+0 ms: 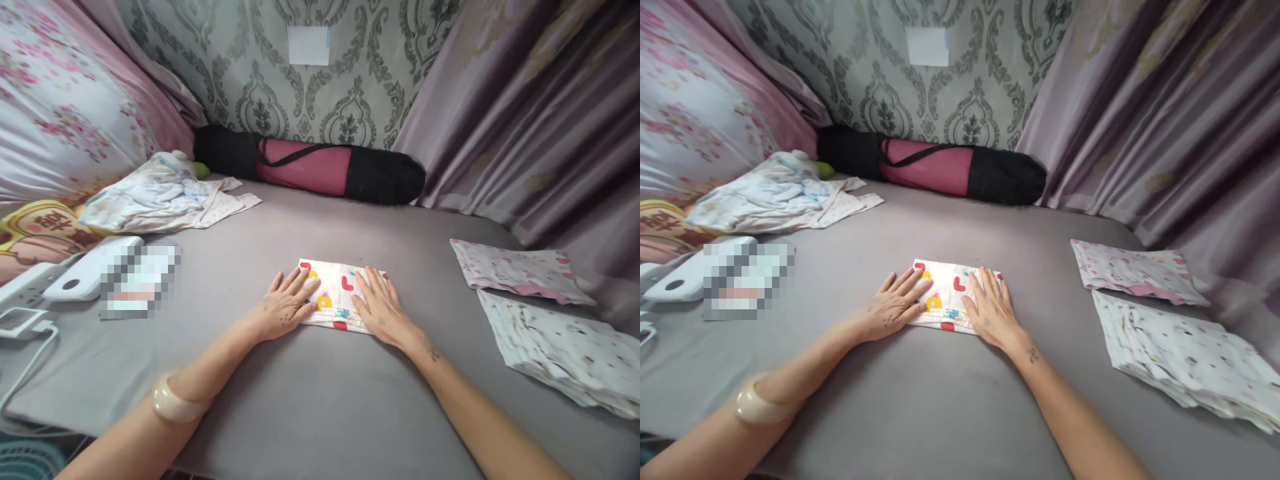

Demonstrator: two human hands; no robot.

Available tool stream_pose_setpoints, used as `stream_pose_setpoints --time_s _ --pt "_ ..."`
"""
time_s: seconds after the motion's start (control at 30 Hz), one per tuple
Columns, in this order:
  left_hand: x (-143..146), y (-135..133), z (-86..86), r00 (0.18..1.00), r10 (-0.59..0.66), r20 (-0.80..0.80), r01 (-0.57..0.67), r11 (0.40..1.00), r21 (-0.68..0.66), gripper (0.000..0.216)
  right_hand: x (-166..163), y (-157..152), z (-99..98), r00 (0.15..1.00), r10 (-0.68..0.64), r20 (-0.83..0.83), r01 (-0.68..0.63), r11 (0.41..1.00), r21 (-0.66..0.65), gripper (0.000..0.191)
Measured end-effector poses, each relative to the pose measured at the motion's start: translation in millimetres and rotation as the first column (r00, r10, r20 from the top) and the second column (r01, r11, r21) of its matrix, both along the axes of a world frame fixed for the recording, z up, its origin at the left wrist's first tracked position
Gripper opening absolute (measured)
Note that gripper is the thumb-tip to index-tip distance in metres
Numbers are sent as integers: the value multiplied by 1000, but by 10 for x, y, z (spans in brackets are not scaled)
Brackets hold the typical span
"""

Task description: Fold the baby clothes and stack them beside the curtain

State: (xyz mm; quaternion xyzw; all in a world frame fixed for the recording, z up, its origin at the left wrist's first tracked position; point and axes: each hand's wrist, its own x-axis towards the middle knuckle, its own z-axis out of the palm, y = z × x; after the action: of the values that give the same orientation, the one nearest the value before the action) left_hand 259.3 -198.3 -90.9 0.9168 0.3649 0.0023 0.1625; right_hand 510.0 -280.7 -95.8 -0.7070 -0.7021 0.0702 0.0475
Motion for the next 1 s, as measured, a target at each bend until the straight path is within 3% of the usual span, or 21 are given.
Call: stream_pose_setpoints --time_s 0.17,0.23,0.33,0.43,0.53,0.67,0.83,1.0 --pt "4 2 16 1000 7 -10 -7 1000 -18 59 36 14 -69 987 -15 -161 29 996 86 61" --pt "-11 16 0 1000 18 3 -18 1000 -16 57 85 33 -101 953 -63 -297 123 974 188 58" --pt "-49 35 -26 997 41 64 -41 999 2 52 188 75 -97 851 -162 -499 338 896 286 51" --pt "-85 37 -29 971 117 207 -127 991 34 51 299 100 -2 733 -288 -616 481 860 170 41" --pt "-91 28 14 902 293 317 -305 952 -13 54 376 92 144 681 -416 -602 541 840 32 30" --pt "-44 36 144 804 546 235 -507 836 -208 52 408 48 292 653 -510 -561 524 838 -152 29" --pt "36 67 281 757 638 140 -576 753 -320 55 390 0 384 588 -548 -595 435 834 -339 51" --pt "30 120 227 729 680 79 -561 660 -499 60 374 -4 386 386 -595 -705 320 803 -503 45"
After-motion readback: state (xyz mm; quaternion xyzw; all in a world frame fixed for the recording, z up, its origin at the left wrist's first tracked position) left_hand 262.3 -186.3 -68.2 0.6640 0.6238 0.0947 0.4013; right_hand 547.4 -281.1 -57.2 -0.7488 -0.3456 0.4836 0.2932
